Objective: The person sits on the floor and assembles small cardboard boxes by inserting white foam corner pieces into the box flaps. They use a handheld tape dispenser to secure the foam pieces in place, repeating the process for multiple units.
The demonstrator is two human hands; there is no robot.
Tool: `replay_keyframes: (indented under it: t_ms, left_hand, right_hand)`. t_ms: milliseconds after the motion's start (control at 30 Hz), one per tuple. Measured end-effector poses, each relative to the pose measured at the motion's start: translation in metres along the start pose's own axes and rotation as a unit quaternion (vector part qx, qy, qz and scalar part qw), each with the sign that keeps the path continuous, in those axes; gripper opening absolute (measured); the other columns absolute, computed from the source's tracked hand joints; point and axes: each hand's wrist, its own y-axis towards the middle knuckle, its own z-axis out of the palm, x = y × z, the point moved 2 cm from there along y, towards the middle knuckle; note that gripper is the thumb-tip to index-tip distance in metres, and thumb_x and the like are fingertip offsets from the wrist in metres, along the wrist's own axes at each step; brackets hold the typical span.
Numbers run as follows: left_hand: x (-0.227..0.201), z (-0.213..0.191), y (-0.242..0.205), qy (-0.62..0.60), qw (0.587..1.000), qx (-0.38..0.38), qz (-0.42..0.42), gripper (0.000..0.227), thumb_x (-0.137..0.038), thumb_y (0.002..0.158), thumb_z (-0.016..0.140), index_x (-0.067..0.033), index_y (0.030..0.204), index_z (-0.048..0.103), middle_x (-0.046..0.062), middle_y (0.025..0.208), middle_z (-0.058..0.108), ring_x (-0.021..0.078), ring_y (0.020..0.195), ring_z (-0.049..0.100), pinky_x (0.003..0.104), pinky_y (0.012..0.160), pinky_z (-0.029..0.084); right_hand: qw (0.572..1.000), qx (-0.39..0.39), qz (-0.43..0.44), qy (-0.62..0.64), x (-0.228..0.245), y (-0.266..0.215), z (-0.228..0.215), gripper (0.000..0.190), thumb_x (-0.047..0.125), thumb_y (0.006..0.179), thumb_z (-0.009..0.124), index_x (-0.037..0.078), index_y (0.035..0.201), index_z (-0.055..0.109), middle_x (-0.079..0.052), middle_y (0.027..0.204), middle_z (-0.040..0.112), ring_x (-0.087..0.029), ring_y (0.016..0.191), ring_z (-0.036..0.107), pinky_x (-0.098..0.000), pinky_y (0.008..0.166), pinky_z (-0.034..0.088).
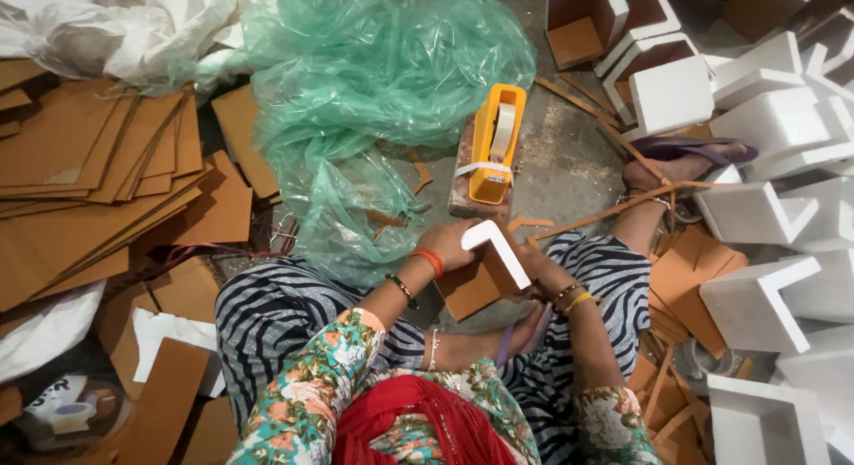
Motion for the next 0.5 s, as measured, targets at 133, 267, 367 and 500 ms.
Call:
replay_keyframes:
  t_ms: [133,267,367,500]
  left_hand:
    - [-0.001,-0.001,0.000,0.012,1.000,-0.002,0.023,0.051,-0.029,0.077,0.073,-0.0252,0.127,0.064,0.010,0.113,0.074,0.0362,0.101,0.069,0.048,0.085,0.056]
    - [-0.001,-0.004,0.000,0.027,0.999,0.000,0.019,0.056,-0.032,0.075,0.073,-0.0278,0.130,0.062,0.010,0.112,0.074,0.0349,0.101,0.070,0.048,0.086,0.055]
    - [-0.002,-0.003,-0.002,0.062,0.998,0.004,-0.005,0.055,-0.036,0.078,0.071,-0.0322,0.133,0.061,0.008,0.111,0.075,0.0327,0.103,0.070,0.055,0.097,0.048]
    - [0.002,0.003,0.001,0.075,0.997,0.005,-0.013,0.058,-0.039,0.078,0.071,-0.0344,0.135,0.060,0.007,0.111,0.076,0.0308,0.105,0.070,0.064,0.116,0.025]
  right_hand:
    - [0.999,0.045,0.004,-0.012,0.022,-0.016,0.016,0.036,0.046,0.105,0.041,0.015,0.114,0.055,0.001,0.078,0.056,-0.012,0.061,0.048,-0.0265,0.049,0.040]
    - [1.000,-0.001,-0.007,-0.006,0.014,-0.009,0.022,0.036,0.044,0.105,0.044,0.014,0.119,0.058,0.003,0.085,0.060,-0.010,0.070,0.052,-0.0277,0.058,0.044]
    - [0.965,-0.063,-0.193,-0.166,0.003,0.008,0.012,0.040,0.041,0.104,0.051,0.008,0.120,0.065,-0.007,0.098,0.069,-0.018,0.089,0.063,-0.0331,0.079,0.052]
    - [0.885,-0.143,-0.311,-0.315,0.002,0.015,0.001,0.038,0.038,0.103,0.054,0.006,0.118,0.069,-0.015,0.117,0.070,-0.033,0.112,0.063,-0.0421,0.099,0.048]
